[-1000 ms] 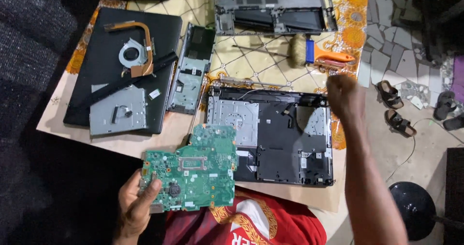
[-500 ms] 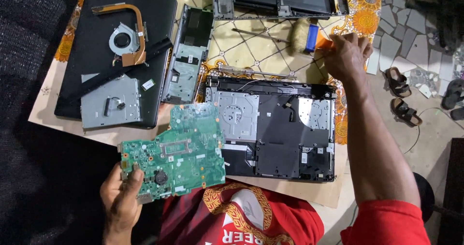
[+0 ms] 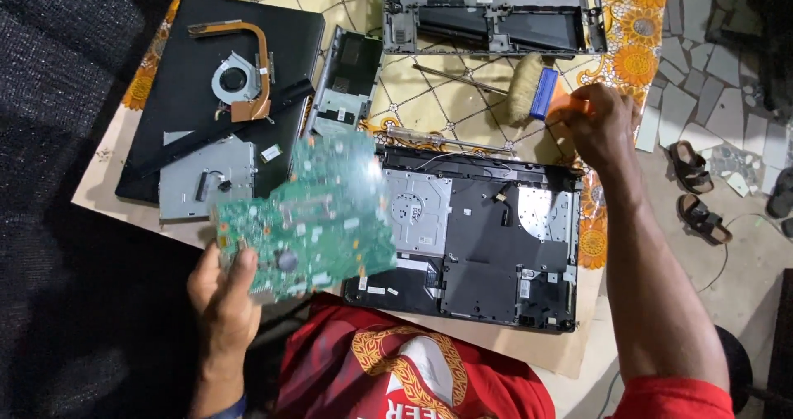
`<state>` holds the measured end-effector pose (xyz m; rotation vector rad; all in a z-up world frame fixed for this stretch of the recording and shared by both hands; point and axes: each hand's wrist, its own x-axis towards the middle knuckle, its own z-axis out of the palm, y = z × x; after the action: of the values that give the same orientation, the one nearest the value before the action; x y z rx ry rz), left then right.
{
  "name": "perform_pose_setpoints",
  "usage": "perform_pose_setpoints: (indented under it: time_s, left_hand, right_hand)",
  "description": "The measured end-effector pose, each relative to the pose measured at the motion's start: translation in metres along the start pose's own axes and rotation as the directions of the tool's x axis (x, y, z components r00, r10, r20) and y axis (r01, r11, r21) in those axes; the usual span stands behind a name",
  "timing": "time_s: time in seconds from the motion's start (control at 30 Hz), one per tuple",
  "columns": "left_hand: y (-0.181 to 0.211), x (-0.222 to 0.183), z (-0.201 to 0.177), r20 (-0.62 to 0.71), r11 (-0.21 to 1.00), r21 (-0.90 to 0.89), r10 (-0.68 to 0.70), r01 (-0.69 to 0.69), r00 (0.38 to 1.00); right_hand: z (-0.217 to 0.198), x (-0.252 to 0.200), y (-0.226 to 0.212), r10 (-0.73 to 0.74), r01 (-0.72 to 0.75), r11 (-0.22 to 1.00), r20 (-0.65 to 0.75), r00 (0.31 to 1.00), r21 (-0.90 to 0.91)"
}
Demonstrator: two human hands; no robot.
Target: Disassembling a laptop by removing screws and lifting the motherboard for inspection.
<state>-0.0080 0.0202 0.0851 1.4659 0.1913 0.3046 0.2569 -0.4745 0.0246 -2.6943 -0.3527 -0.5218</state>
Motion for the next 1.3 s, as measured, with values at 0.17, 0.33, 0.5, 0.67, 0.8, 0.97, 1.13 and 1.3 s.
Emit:
perform_pose_setpoints:
  time_s: [0.17, 0.33, 0.5, 0.67, 0.8, 0.97, 1.13, 1.3]
  left_hand:
    - [0.011, 0.060, 0.070, -0.066, 0.987, 0.048, 0.155, -0.152, 0.986]
    - [0.001, 0.152, 0.154, 0.045, 0.938, -0.296, 0.203, -0.181, 0.978]
    - [-0.008, 0.213, 0.218, 0.110, 0.940, -0.238, 0.276, -0.244, 0.955]
    - [-0.042, 0.254, 0.248, 0.164, 0.900, -0.368, 0.308, -0.232, 0.937]
    - [-0.060, 0.274, 0.258, 0.178, 0.908, -0.386, 0.243, -0.160, 0.954]
    - [-0.074, 0.277, 0.263, 0.150, 0.927, -0.346, 0.208, -0.146, 0.967]
    - [-0.069, 0.285, 0.261, 0.109, 0.998, -0.036, -0.040, 0.044, 0.993]
    - [-0.049, 0.289, 0.252, 0.096, 0.832, 0.555, -0.083, 0.016, 0.992]
  right_hand:
    - [0.030, -0.007, 0.053, 0.089, -0.087, 0.995, 0.066, 0.994, -0.041]
    - [0.003, 0.002, 0.009, 0.111, -0.108, 0.990, 0.030, 0.993, -0.087]
    - [0.005, 0.010, 0.013, 0.231, -0.194, 0.949, 0.131, 0.964, -0.249]
    - [0.011, -0.008, 0.004, 0.085, -0.099, 0.966, -0.067, 0.994, -0.238]
    - [0.010, -0.027, 0.009, 0.315, -0.313, 0.934, -0.014, 0.949, -0.171]
    - [-0.008, -0.027, 0.017, 0.163, -0.163, 0.986, 0.002, 0.987, -0.040]
    - [-0.011, -0.032, 0.016, 0.070, -0.070, 0.995, -0.004, 0.998, -0.071]
    - [-0.041, -0.046, -0.001, 0.125, -0.130, 0.984, 0.049, 0.991, 0.123]
